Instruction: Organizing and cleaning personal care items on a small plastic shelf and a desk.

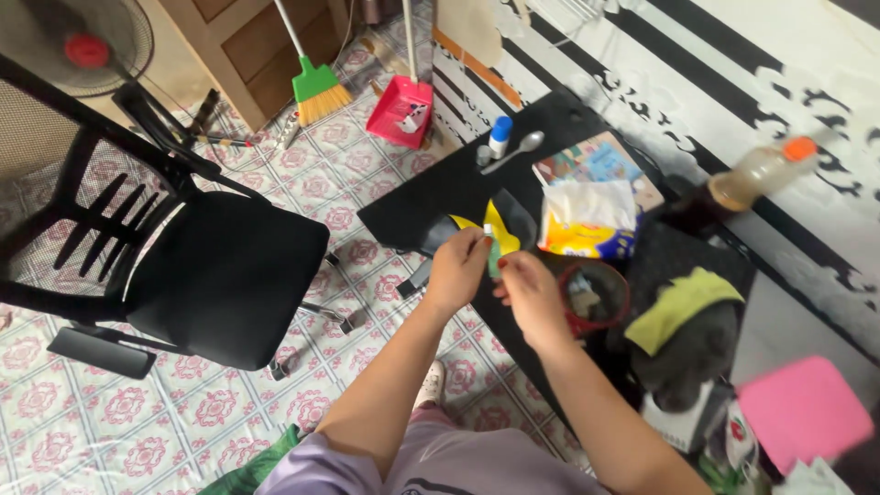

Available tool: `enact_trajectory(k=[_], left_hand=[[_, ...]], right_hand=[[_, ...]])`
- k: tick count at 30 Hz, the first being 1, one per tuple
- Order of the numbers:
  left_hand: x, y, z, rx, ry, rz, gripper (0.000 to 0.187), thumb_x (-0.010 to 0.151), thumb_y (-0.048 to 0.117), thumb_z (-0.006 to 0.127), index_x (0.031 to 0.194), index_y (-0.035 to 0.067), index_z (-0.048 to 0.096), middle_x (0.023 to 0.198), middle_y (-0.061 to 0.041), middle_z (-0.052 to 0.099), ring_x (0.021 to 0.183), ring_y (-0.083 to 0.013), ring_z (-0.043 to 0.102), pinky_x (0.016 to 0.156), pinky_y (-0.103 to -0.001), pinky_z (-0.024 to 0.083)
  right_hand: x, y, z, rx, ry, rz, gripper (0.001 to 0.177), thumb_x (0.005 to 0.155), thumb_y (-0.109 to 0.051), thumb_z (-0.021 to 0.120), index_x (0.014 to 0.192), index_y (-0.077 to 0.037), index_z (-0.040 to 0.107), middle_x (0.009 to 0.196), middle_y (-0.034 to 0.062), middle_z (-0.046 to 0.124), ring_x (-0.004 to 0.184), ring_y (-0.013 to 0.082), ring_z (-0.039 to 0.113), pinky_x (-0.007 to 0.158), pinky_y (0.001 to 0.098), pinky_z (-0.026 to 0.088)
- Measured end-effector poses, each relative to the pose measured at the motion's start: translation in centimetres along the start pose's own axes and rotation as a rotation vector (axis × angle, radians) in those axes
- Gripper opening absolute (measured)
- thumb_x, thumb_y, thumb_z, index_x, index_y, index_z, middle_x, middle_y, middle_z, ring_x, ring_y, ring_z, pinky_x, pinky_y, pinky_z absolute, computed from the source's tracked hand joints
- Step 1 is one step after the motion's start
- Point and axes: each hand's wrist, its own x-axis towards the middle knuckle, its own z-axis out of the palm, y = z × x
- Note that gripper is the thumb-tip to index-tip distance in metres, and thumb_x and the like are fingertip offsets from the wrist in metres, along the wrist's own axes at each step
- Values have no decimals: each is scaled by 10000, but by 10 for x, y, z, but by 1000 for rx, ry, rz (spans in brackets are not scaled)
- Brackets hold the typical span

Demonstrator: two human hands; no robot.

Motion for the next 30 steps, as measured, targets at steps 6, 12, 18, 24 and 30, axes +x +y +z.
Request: enact_trajectory(k=[6, 12, 18, 24, 30], left_hand=[[80, -107, -15, -278, 51, -354, 246, 990, 204, 625, 1041, -26, 698, 880, -111, 723, 767, -157, 693, 704, -291, 548], [118, -180, -14, -238, -18, -419, 365, 927, 192, 680, 1211, -32, 630, 949, -95, 743, 789, -147, 710, 734, -276, 561], [140, -242, -4, -254, -109, -491, 359, 925, 175, 696, 1214, -35, 650, 986, -104, 739, 833, -159, 707, 761, -292, 571], [165, -262, 20, -346, -196, -532, 381, 927, 116, 584, 1288, 4, 626, 1087, -101, 729, 901, -167, 713, 784, -295, 557], [165, -280, 37, -344, -183, -537, 380, 923, 83, 550, 1285, 4, 631, 1158, -119, 718, 958, -186, 711, 860, -299, 567]], right_hand=[[114, 49, 53, -3, 24, 61, 171, 970, -103, 551, 1054, -24, 678, 835, 40, 700, 685, 99, 638, 594, 235, 494], [244, 93, 41, 134, 242, 179, 157, 941, -39, 544, 1022, 12, 669, 816, 107, 700, 631, 137, 642, 536, 269, 501], [307, 146, 25, 84, 303, 319, 132, 959, -55, 544, 1004, -2, 656, 813, 104, 679, 622, 149, 637, 522, 271, 508], [317, 146, 32, -12, 285, 363, 149, 942, -55, 554, 1016, -34, 682, 852, 86, 712, 699, 162, 690, 615, 295, 553], [298, 115, 40, 108, 317, 407, 464, 940, -97, 491, 1398, -136, 428, 1009, 103, 716, 832, 187, 712, 718, 332, 582]])
